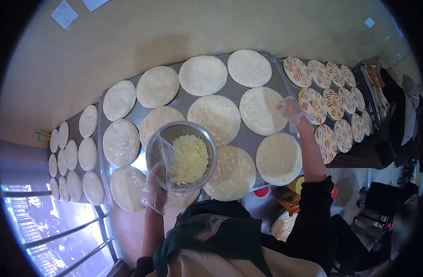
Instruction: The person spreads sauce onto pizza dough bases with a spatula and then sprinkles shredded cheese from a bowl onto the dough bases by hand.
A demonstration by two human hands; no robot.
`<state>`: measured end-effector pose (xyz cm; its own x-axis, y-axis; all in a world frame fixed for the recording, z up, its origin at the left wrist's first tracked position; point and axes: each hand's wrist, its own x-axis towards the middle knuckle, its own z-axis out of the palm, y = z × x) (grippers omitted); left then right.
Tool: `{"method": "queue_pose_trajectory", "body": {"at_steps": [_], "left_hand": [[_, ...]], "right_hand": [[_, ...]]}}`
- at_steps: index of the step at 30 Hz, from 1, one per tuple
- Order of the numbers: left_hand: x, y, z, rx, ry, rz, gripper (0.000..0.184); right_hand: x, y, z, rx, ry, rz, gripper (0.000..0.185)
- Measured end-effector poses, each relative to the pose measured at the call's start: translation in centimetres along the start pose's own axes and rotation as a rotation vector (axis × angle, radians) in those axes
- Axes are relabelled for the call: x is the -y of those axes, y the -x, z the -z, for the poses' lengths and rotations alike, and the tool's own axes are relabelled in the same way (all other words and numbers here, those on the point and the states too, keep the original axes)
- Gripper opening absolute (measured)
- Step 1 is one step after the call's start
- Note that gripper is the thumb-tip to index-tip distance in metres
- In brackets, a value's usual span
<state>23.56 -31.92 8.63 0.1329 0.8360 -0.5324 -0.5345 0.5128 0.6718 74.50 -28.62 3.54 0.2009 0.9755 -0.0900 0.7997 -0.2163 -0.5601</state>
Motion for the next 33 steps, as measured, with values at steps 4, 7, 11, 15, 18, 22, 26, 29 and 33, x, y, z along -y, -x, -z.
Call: {"method": "queue_pose_trajectory", "body": {"at_steps": [4, 7, 11, 15, 18, 22, 26, 29, 33], "left_hand": [[-0.1, 0.1, -0.1, -0.022, 0.017, 0.009, 0.051], [0.0, -0.1, 0.5, -0.019, 0.018, 0.004, 0.051], [0.0, 0.1, 0.4, -0.011, 0.016, -0.006, 0.05], [0.0, 0.2, 0.3, -0.016, 0.016, -0.013, 0.051], [0.2, 0.1, 0.4, -0.03, 0.014, -0.012, 0.052], [0.2, 0.3, 0.5, -0.043, 0.02, -0.006, 0.053], [0.4, 0.3, 0.8, -0.06, 0.015, -0.005, 0.053], [0.5, 0.4, 1.1, -0.053, 0.017, -0.013, 0.054], [0.5, 0.6, 1.2, -0.048, -0.008, -0.02, 0.057]], "right_hand": [[2.1, -1.1, -0.6, 0.145, 0.218, 0.096, 0.014], [2.0, -1.7, -1.6, 0.159, 0.034, 0.301, 0.013], [4.8, -2.9, -1.3, 0.219, 0.152, 0.197, 0.015], [3.0, -5.4, -2.8, 0.071, 0.262, 0.392, 0.012], [0.4, -7.8, -4.7, 0.218, -0.205, 0.21, 0.013], [5.0, -7.0, -2.6, 0.167, 0.267, 0.19, 0.016], [1.8, -8.3, -2.9, 0.116, 0.253, 0.226, 0.017], [2.6, -7.3, -1.4, 0.113, 0.221, 0.122, 0.017], [-0.1, -7.0, -0.6, 0.069, 0.19, 0.12, 0.017]]}}
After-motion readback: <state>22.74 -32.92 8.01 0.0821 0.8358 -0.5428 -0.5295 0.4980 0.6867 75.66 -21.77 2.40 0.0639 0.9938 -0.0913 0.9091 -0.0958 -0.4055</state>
